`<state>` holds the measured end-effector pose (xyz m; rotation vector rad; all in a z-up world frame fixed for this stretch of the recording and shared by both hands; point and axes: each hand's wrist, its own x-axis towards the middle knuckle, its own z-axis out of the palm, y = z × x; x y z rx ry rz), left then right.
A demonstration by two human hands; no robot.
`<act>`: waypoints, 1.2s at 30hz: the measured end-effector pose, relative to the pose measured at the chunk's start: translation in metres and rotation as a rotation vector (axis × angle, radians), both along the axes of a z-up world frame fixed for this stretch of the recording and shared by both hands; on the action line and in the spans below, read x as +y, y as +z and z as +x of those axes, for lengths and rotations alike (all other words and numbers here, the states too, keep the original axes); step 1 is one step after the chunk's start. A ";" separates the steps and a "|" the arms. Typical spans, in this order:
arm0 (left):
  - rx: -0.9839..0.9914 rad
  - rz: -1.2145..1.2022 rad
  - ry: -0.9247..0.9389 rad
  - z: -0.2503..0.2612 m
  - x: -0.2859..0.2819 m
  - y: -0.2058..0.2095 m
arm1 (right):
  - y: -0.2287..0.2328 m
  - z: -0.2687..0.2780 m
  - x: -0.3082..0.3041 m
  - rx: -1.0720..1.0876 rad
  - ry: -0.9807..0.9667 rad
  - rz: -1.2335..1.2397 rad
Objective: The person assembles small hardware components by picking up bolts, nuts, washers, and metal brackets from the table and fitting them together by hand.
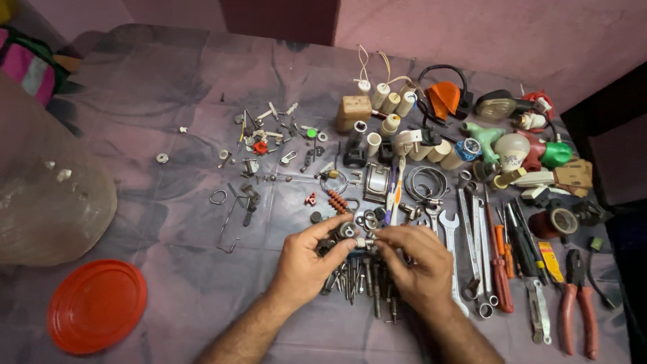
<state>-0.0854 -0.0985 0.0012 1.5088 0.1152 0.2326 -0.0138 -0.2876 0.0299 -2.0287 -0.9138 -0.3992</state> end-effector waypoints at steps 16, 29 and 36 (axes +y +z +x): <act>0.039 0.110 -0.117 -0.002 -0.007 0.004 | 0.004 -0.007 0.007 0.045 0.072 -0.001; -0.012 0.187 -0.089 -0.004 -0.009 0.012 | 0.004 -0.009 0.011 0.004 0.062 0.035; 0.087 0.177 -0.097 -0.004 -0.013 0.011 | 0.012 -0.009 0.010 0.041 0.072 -0.003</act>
